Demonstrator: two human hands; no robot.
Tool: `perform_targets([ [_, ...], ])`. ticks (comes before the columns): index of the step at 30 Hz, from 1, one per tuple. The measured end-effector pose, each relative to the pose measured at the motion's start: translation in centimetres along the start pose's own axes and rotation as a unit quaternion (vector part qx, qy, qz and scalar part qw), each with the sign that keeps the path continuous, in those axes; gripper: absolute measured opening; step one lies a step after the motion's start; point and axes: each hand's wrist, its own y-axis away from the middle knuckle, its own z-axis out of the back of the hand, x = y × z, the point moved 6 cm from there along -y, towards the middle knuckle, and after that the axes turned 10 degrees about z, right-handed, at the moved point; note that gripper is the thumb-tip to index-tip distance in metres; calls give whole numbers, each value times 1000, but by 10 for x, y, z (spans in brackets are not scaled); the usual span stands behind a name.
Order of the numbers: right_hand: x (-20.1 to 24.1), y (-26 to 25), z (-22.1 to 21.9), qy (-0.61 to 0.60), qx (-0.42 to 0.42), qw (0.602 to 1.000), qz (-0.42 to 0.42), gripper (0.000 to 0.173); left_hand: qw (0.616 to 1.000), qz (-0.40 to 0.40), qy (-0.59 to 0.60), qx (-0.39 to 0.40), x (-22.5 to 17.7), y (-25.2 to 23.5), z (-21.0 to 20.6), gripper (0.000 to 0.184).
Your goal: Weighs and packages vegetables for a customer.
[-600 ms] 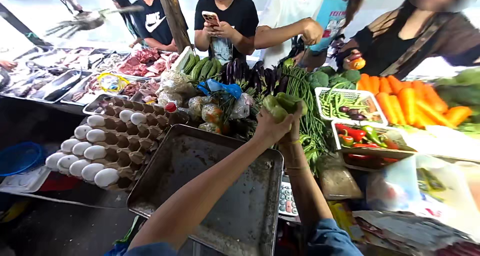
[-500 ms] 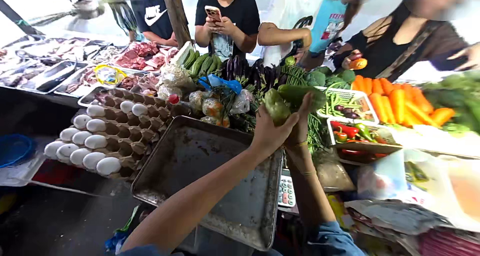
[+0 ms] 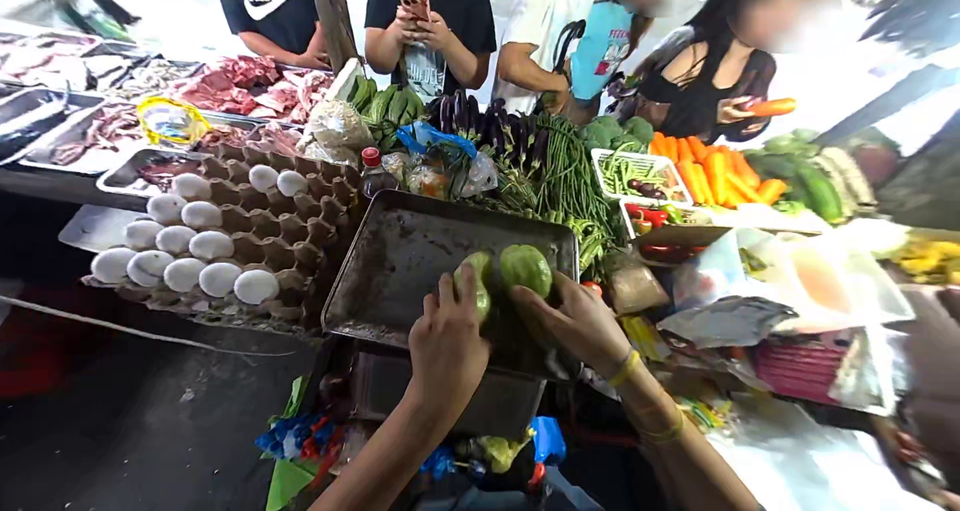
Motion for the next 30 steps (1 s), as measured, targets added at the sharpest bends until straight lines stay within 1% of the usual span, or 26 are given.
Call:
perform_targets([
  [1,6,3,-6,26,1,1000,-4,78,1000,-10,-4,0,0,3,-1,86],
  [3,15,10,-12,66,-1,998,-8,79,998,-20,16,53,4,12,0,99],
  [4,16,16,-13,80,-10,997,-2,78,997,-37,35,53,10,18,1,100],
  [5,16,23,-11,84,-41,996,17,74,996,-62,54,18,17,27,5,97],
  [6,13,33,-7,73,-96,992,45,66,992,-90,78,-36,26,39,8,90],
  [7,7,45,-1,54,-167,981,78,56,982,-117,113,-100,37,53,9,79],
  [8,-2,59,2,14,-237,966,103,49,963,-140,158,-168,51,70,5,63],
  [9,-14,74,2,-46,-306,943,125,46,942,-155,188,-229,65,89,-6,45],
  [10,-29,89,-6,-121,-359,916,132,48,932,-165,194,-258,80,107,-24,30],
  [11,-42,103,-20,-194,-396,889,126,51,934,-179,189,-245,91,123,-46,21],
  [12,-54,116,-38,-252,-408,871,109,54,942,-192,174,-212,99,136,-68,19],
  [13,-61,127,-59,-288,-399,866,85,58,950,-204,154,-178,104,145,-88,22],
  [15,-68,143,-104,-308,-331,891,30,75,961,-216,107,-135,104,153,-113,31],
  [17,-66,149,-139,-298,-263,917,-15,93,967,-218,56,-122,98,154,-124,46],
  [18,-62,148,-150,-285,-248,926,-22,100,967,-218,32,-126,95,153,-126,47],
  [20,-49,145,-161,-234,-250,939,-26,115,966,-210,7,-148,92,154,-125,34],
  [22,-42,139,-163,-183,-274,943,-42,127,964,-213,5,-156,88,155,-122,21],
  [24,-41,134,-165,-160,-288,942,-66,131,961,-231,23,-153,86,159,-121,17],
  [26,-40,132,-168,-159,-295,939,-72,131,957,-243,65,-147,92,164,-120,22],
  [28,-39,133,-170,-181,-303,934,-65,126,950,-237,114,-165,95,165,-109,25],
  [30,-47,135,-162,-214,-312,924,-50,114,942,-222,158,-198,88,157,-92,25],
])
